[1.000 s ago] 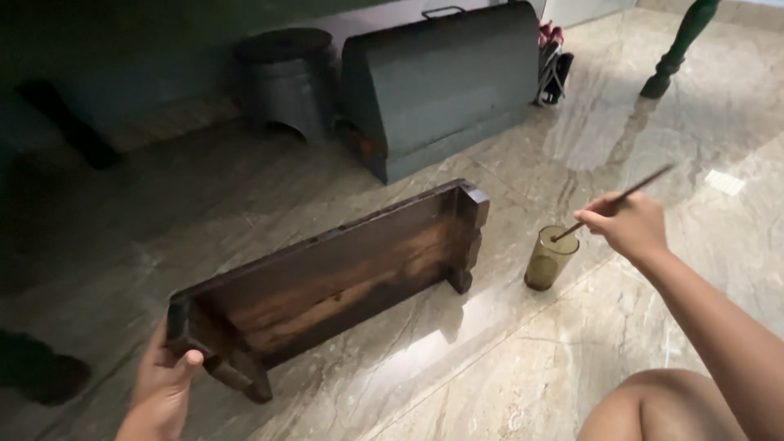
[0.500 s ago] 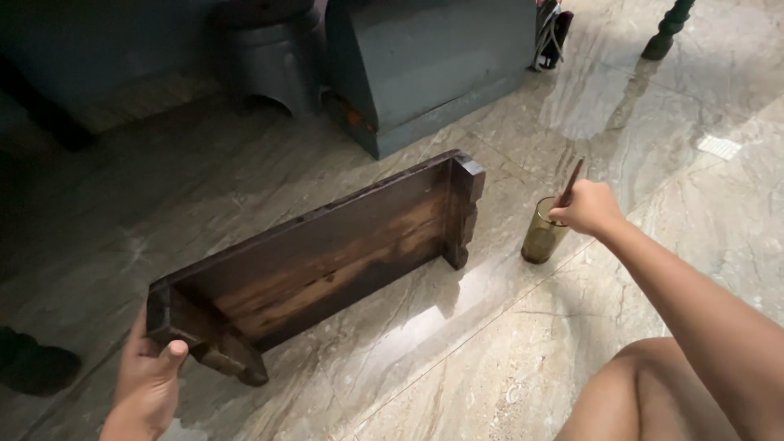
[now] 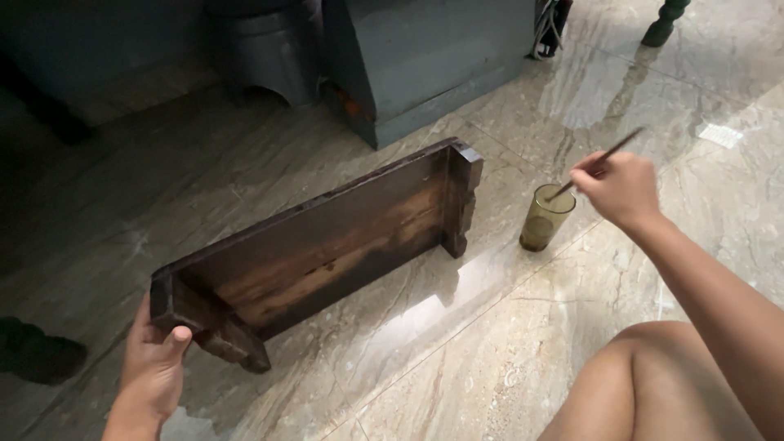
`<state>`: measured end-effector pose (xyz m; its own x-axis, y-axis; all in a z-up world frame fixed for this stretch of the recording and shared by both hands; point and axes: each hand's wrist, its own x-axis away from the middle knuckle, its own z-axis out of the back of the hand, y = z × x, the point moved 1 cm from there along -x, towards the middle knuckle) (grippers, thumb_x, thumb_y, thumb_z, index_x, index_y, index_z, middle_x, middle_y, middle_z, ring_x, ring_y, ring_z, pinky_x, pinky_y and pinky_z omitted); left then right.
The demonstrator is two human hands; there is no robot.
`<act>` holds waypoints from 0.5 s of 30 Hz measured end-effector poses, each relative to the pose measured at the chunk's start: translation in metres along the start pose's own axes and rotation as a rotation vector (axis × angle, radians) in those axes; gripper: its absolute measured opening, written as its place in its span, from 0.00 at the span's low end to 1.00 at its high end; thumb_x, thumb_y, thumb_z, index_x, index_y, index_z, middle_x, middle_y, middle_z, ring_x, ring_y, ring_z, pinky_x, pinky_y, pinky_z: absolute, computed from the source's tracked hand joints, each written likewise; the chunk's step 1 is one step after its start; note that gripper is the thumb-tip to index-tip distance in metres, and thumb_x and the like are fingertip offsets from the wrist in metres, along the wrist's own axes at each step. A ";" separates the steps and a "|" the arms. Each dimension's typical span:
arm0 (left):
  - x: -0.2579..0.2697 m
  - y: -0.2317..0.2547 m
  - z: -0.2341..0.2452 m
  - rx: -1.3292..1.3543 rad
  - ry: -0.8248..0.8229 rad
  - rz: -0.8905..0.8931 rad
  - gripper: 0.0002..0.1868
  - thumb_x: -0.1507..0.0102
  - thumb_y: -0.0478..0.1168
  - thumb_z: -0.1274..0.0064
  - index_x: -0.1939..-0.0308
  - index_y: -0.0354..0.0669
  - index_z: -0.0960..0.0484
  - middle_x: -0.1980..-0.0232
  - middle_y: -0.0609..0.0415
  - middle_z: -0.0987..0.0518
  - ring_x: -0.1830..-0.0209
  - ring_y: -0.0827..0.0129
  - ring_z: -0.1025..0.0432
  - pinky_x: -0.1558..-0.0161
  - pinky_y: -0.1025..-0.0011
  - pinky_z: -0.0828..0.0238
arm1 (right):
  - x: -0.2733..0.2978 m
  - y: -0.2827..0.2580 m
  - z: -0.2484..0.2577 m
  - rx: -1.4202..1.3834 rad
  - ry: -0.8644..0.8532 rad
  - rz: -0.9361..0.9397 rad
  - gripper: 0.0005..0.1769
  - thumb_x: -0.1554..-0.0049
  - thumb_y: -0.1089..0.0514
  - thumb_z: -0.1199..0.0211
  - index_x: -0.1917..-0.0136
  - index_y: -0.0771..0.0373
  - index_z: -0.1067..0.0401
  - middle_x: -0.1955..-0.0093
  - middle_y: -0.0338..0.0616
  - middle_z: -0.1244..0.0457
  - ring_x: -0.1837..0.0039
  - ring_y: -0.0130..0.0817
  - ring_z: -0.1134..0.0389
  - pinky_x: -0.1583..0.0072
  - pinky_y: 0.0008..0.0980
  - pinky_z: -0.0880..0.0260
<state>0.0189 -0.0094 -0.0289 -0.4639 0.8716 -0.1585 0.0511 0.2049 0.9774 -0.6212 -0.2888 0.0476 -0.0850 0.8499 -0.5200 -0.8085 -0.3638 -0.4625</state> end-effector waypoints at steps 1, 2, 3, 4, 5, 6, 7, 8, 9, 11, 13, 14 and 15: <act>-0.001 -0.004 0.003 -0.012 0.013 0.024 0.58 0.53 0.56 0.31 0.22 0.44 0.35 0.36 0.57 0.24 0.35 0.67 0.31 0.34 0.65 0.37 | 0.004 -0.003 0.008 0.012 0.026 0.034 0.09 0.41 0.55 0.33 0.52 0.62 0.17 0.62 0.45 0.29 0.60 0.33 0.26 0.56 0.31 0.27; -0.003 -0.007 0.007 -0.024 0.033 0.042 0.57 0.53 0.55 0.30 0.22 0.44 0.35 0.37 0.56 0.24 0.37 0.66 0.30 0.35 0.64 0.36 | 0.003 -0.008 0.014 0.019 0.053 0.076 0.08 0.41 0.56 0.33 0.52 0.62 0.17 0.62 0.45 0.29 0.60 0.32 0.26 0.57 0.30 0.28; -0.002 -0.006 0.005 -0.022 0.040 0.035 0.57 0.53 0.55 0.30 0.22 0.44 0.35 0.37 0.56 0.24 0.37 0.66 0.30 0.35 0.64 0.36 | 0.007 -0.011 0.017 0.015 0.056 0.086 0.08 0.41 0.56 0.33 0.52 0.62 0.17 0.62 0.45 0.29 0.60 0.32 0.26 0.57 0.30 0.28; -0.001 -0.005 0.002 -0.027 0.026 0.009 0.57 0.53 0.56 0.30 0.22 0.45 0.35 0.35 0.57 0.25 0.35 0.66 0.32 0.34 0.64 0.38 | 0.013 -0.013 0.021 -0.028 0.089 0.050 0.08 0.40 0.57 0.33 0.51 0.63 0.18 0.61 0.46 0.29 0.59 0.32 0.26 0.56 0.30 0.28; 0.000 -0.003 -0.001 -0.032 0.012 -0.018 0.57 0.53 0.57 0.30 0.21 0.46 0.35 0.33 0.58 0.25 0.33 0.67 0.33 0.33 0.64 0.39 | 0.019 -0.015 0.026 -0.071 0.123 0.015 0.08 0.40 0.59 0.33 0.51 0.65 0.18 0.61 0.46 0.29 0.59 0.33 0.26 0.55 0.30 0.28; -0.003 -0.006 -0.002 -0.030 0.020 -0.027 0.57 0.53 0.57 0.30 0.21 0.46 0.35 0.33 0.58 0.25 0.33 0.67 0.33 0.33 0.64 0.39 | 0.022 -0.006 0.028 -0.076 0.126 0.025 0.08 0.40 0.59 0.33 0.51 0.65 0.18 0.61 0.46 0.29 0.59 0.33 0.26 0.55 0.30 0.28; -0.005 -0.008 -0.002 -0.004 0.016 -0.001 0.58 0.55 0.57 0.29 0.22 0.46 0.34 0.32 0.58 0.26 0.32 0.66 0.34 0.33 0.63 0.41 | 0.025 0.003 0.030 -0.278 0.239 -0.062 0.08 0.37 0.60 0.33 0.51 0.68 0.20 0.57 0.49 0.29 0.56 0.33 0.26 0.51 0.32 0.25; -0.005 -0.008 0.003 0.014 0.021 0.026 0.59 0.57 0.57 0.28 0.23 0.46 0.34 0.31 0.59 0.27 0.31 0.66 0.35 0.33 0.62 0.42 | 0.028 0.010 0.026 -0.490 0.342 -0.150 0.09 0.35 0.61 0.34 0.52 0.72 0.22 0.54 0.52 0.30 0.53 0.34 0.26 0.48 0.34 0.23; -0.004 -0.010 -0.004 0.009 0.037 0.017 0.59 0.57 0.57 0.28 0.23 0.46 0.34 0.31 0.59 0.27 0.31 0.66 0.35 0.33 0.62 0.42 | 0.035 0.043 0.025 -0.505 0.335 -0.141 0.09 0.35 0.61 0.34 0.52 0.72 0.22 0.54 0.52 0.30 0.53 0.34 0.26 0.48 0.34 0.23; -0.006 -0.004 -0.002 -0.003 0.039 0.067 0.62 0.60 0.57 0.26 0.24 0.50 0.36 0.31 0.61 0.27 0.30 0.66 0.36 0.32 0.62 0.43 | 0.045 0.100 0.000 -1.061 0.296 -0.308 0.05 0.32 0.62 0.39 0.47 0.68 0.29 0.44 0.46 0.34 0.41 0.31 0.29 0.33 0.35 0.26; -0.008 -0.008 0.002 -0.027 0.054 0.064 0.65 0.62 0.59 0.26 0.22 0.52 0.38 0.32 0.61 0.27 0.32 0.66 0.35 0.33 0.62 0.40 | 0.069 0.030 -0.010 -1.231 0.184 -0.170 0.06 0.35 0.58 0.38 0.48 0.63 0.29 0.47 0.41 0.34 0.43 0.27 0.29 0.33 0.31 0.27; -0.008 -0.013 0.004 -0.027 0.040 0.081 0.68 0.63 0.60 0.26 0.21 0.53 0.40 0.32 0.61 0.27 0.33 0.65 0.34 0.35 0.62 0.38 | 0.086 -0.002 -0.012 -1.360 0.092 -0.033 0.07 0.37 0.54 0.37 0.48 0.58 0.30 0.50 0.36 0.34 0.46 0.24 0.30 0.32 0.26 0.28; -0.005 -0.006 0.006 -0.055 0.065 0.072 0.68 0.63 0.60 0.26 0.21 0.53 0.40 0.32 0.61 0.27 0.33 0.65 0.34 0.35 0.62 0.38 | 0.097 -0.031 -0.035 -1.395 0.078 -0.036 0.07 0.37 0.54 0.37 0.48 0.58 0.30 0.50 0.36 0.34 0.46 0.24 0.30 0.32 0.26 0.28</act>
<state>0.0262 -0.0126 -0.0343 -0.5173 0.8521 -0.0796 0.0389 0.1163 0.9924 -0.5843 -0.2084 -0.0134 -0.0077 0.8603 -0.5097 0.4338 -0.4564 -0.7769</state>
